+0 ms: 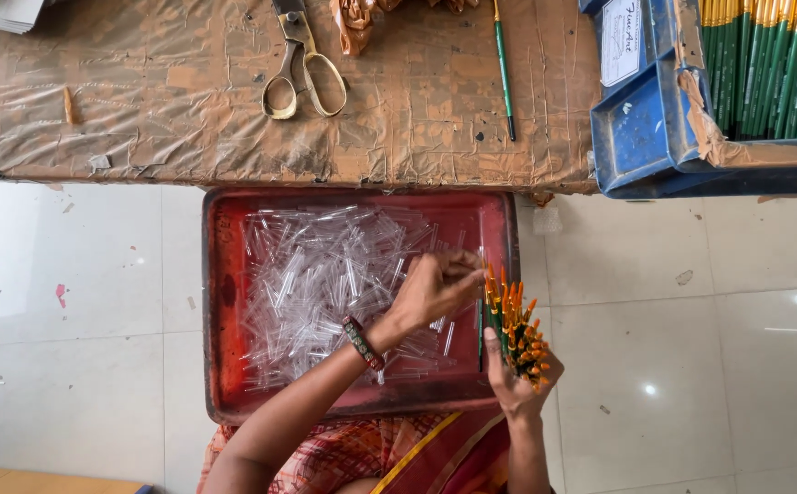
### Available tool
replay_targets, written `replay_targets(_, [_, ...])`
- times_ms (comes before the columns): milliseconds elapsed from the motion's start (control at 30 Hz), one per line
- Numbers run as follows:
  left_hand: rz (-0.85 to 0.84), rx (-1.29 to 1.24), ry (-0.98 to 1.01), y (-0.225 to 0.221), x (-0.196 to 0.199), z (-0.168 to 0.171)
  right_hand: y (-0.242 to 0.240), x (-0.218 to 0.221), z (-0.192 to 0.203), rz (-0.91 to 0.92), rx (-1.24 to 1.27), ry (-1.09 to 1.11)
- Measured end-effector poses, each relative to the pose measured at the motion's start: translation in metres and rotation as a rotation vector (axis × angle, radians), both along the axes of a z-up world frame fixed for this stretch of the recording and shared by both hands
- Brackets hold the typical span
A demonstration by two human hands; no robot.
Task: The person picks up a bundle of paintbrushes and slides clear plastic sleeves onto each paintbrush one by one.
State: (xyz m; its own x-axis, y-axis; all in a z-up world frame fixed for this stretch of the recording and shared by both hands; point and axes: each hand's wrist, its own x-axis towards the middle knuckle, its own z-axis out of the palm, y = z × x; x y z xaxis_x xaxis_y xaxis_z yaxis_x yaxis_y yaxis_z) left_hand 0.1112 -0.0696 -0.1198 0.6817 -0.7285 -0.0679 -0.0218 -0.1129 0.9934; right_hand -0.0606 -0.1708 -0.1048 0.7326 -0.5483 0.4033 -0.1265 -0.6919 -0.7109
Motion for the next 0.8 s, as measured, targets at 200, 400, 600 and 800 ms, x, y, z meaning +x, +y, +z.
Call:
replay_targets(200, [0.080, 0.273, 0.108, -0.019, 0.016, -0.053, -0.016, 0.001, 0.002, -0.045, 0.457, -0.089])
replay_targets(400, [0.004, 0.067, -0.010, -0.006, 0.017, -0.035, -0.014, -0.013, -0.008, 0.055, 0.682, -0.126])
replay_targets(600, [-0.180, -0.415, 0.320, 0.009, 0.034, 0.017, -0.008, -0.030, -0.028, 0.115, 0.833, -0.148])
replay_targets(800, [-0.222, -0.527, 0.517, 0.013, 0.036, 0.030, 0.009, -0.019, 0.001, 0.169, 0.901, -0.227])
